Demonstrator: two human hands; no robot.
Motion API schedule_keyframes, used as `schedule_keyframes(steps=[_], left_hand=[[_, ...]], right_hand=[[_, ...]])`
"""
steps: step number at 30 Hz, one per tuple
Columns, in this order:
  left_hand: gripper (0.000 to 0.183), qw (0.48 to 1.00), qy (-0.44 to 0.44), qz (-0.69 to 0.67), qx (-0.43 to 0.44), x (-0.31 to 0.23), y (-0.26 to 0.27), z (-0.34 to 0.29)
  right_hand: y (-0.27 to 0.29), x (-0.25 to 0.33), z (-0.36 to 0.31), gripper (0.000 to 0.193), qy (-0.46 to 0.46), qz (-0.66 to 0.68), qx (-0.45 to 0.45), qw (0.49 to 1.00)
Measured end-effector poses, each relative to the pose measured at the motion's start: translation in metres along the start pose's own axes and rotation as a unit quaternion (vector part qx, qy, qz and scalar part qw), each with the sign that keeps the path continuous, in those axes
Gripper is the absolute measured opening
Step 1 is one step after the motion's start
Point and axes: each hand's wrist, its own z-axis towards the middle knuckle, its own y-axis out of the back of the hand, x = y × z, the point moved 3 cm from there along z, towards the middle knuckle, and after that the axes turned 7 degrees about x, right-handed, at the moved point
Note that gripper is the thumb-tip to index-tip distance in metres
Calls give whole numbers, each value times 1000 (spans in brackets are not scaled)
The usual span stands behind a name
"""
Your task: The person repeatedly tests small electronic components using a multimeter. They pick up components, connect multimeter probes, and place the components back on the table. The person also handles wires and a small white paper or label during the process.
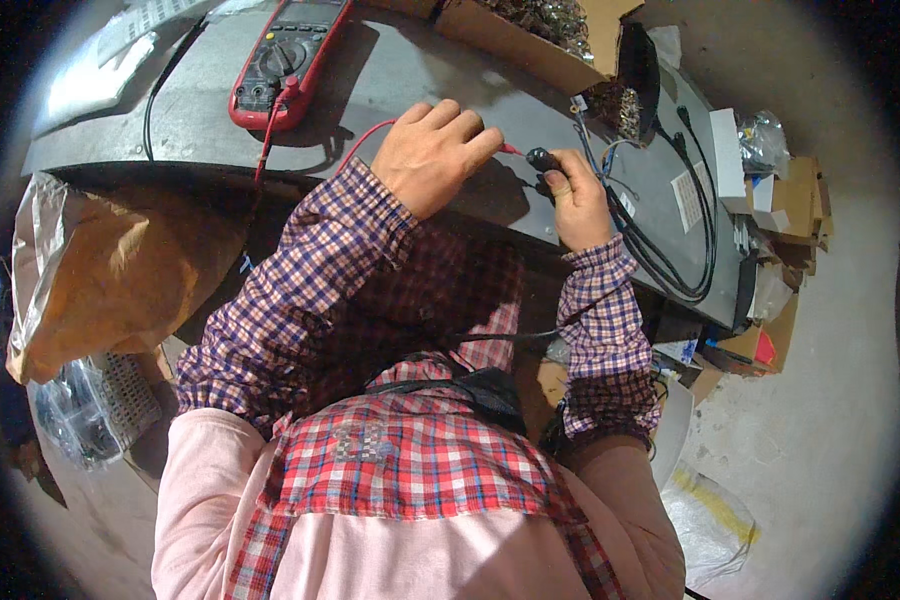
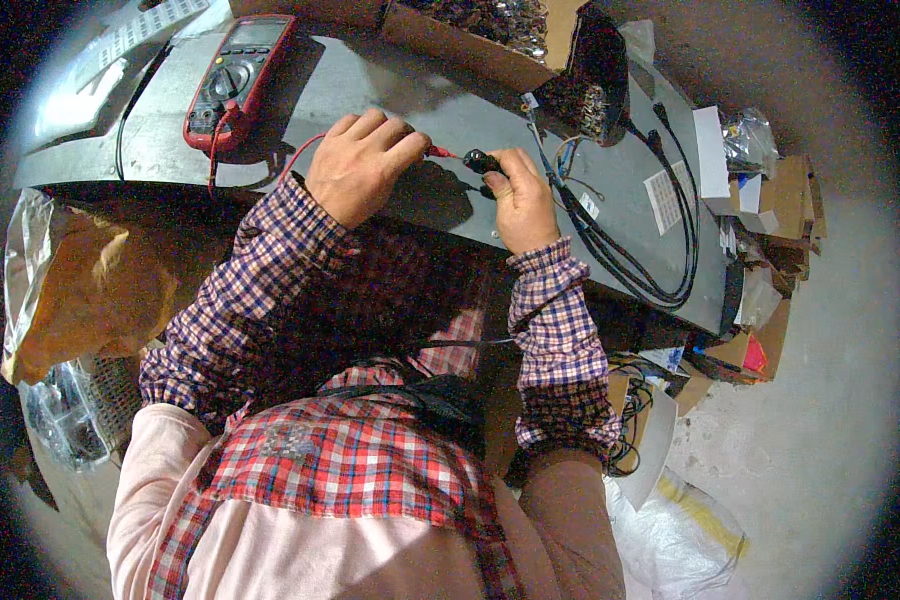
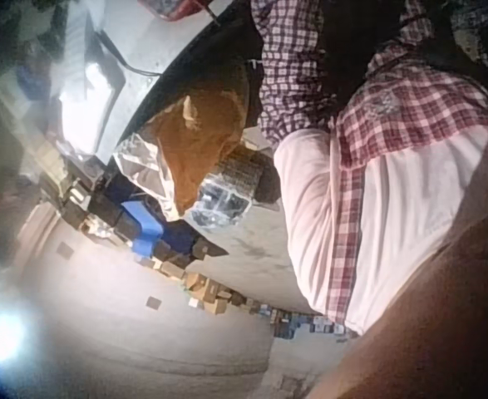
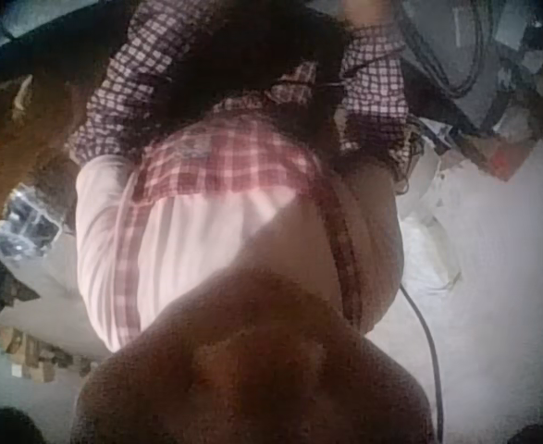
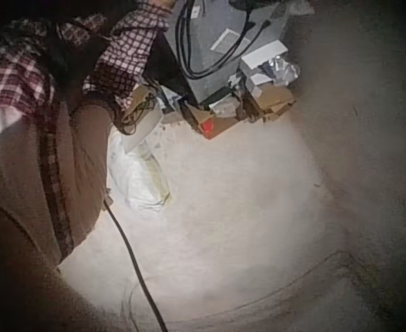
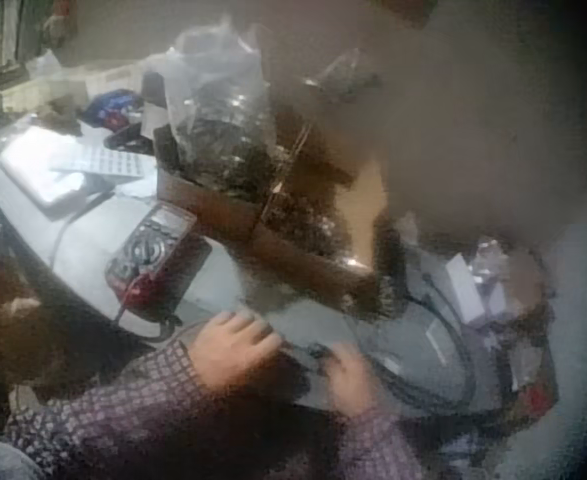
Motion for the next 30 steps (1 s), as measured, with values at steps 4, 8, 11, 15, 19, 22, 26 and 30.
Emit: schedule_keyframes(steps=[4,8,11,15,19,22,26,30], left_hand=[[15,1000,-3,-3,8,0,-2,2],[20,998,16,-39,42,4,-5,7],[15,998,27,-52,33,11,-8,11],[9,997,20,-67,9,19,-19,21],[10,994,91,-65,23,23,-21,27],[17,989,136,-31,38,20,-18,28],[34,987,149,8,61,21,-16,21],[45,988,143,-48,-26,13,18,3]], right_hand=[[3,11,4,19,19,-96,11,995],[-3,13,10,19,57,-154,8,986],[-4,18,20,19,56,-141,17,988],[-1,15,28,18,77,-147,-14,986],[-6,10,43,23,71,-162,-31,984],[-15,4,44,24,42,-259,-63,963],[-22,11,39,43,20,-328,-63,942],[-12,24,32,55,32,-305,-55,950]])
